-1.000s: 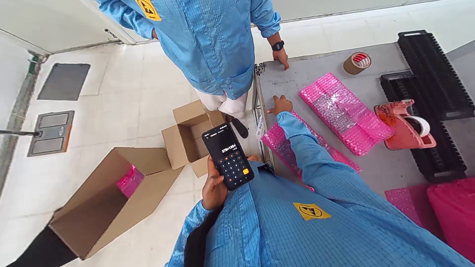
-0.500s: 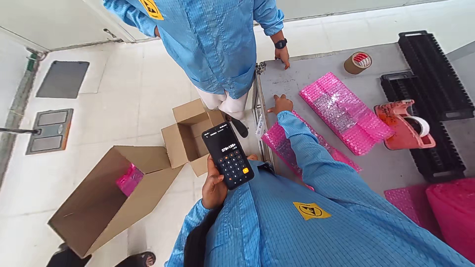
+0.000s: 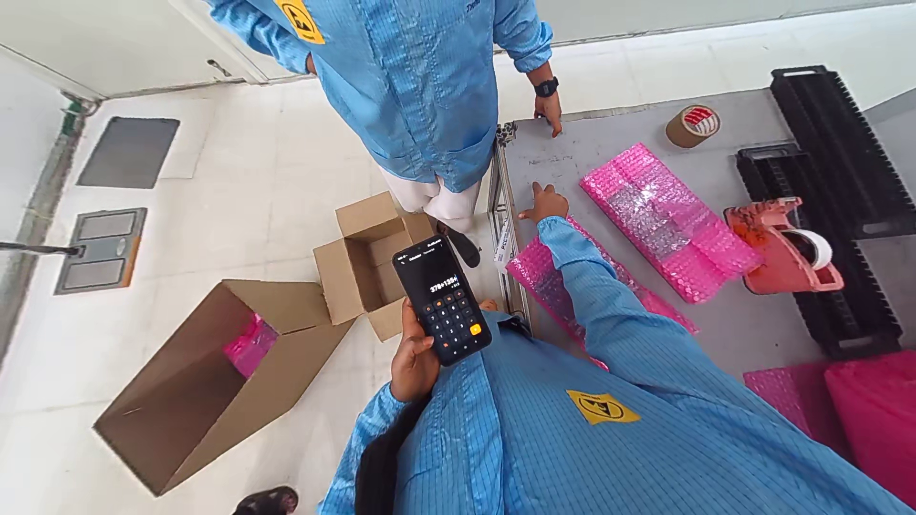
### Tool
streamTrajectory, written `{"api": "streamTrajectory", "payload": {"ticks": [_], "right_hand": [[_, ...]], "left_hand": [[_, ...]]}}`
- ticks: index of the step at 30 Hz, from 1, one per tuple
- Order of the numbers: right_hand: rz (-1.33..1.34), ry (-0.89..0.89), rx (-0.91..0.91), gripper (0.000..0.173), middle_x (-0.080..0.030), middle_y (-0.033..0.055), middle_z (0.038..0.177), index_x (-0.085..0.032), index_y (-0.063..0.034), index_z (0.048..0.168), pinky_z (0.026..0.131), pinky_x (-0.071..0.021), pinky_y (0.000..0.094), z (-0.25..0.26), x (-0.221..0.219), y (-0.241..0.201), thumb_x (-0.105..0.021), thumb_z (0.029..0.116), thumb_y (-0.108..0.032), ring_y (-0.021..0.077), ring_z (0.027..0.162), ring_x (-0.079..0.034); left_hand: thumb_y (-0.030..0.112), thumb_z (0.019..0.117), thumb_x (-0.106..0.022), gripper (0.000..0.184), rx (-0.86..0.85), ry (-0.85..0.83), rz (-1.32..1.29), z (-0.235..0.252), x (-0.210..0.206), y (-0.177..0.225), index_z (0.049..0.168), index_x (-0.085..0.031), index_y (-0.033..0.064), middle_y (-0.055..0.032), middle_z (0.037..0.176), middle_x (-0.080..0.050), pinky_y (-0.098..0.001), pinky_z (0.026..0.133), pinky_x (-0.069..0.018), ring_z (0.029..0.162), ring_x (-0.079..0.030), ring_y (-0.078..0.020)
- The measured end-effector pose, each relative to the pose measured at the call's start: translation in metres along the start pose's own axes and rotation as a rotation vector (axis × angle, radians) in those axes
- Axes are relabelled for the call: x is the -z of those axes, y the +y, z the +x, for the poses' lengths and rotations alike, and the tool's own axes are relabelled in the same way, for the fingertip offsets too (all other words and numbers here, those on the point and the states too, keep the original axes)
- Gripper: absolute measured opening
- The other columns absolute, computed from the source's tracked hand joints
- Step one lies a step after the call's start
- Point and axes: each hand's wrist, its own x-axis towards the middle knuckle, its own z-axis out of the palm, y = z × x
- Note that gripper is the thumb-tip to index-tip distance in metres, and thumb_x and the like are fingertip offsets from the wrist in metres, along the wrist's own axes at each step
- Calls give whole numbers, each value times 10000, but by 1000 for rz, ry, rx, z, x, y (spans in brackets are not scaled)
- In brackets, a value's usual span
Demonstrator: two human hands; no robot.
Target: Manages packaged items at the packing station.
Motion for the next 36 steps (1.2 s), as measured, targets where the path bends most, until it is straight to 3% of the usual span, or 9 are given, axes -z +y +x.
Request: {"api": "streamTrajectory", "payload": {"ticks": [8,22,27,36], "right_hand": [[-23,-32,-5,807,-500,296,1460,-524,-108,1488,965,-475,646,-2,4,-2,-851,817,-414,494,1213,-584],[-16,-62,1,814,-480,297,1480,-508,-99,1498,1000,-452,646,-8,13,-3,-845,823,-404,490,1242,-567],[-5,-53,3,846,-449,307,1507,-495,-94,1507,997,-451,663,-6,10,-1,-856,805,-397,503,1258,-553],[-44,-15,-4,841,-493,275,1480,-529,-124,1487,972,-482,637,1,1,1,-870,786,-440,479,1219,-588]], "left_hand": [[74,879,-583,629,1,-28,-1,1,2,2,1438,-339,224,-17,1352,-628,-410,1053,-507,1267,-602,-204],[110,891,-607,620,-9,-24,-6,2,3,1,1446,-351,214,-12,1346,-636,-408,1047,-512,1257,-611,-196],[148,858,-681,638,6,20,-14,4,2,0,1418,-389,232,-7,1292,-675,-402,1005,-546,1198,-653,-186],[93,815,-657,738,-3,64,-46,7,4,-2,1442,-280,185,-2,1274,-679,-389,969,-567,1159,-672,-169]]}}
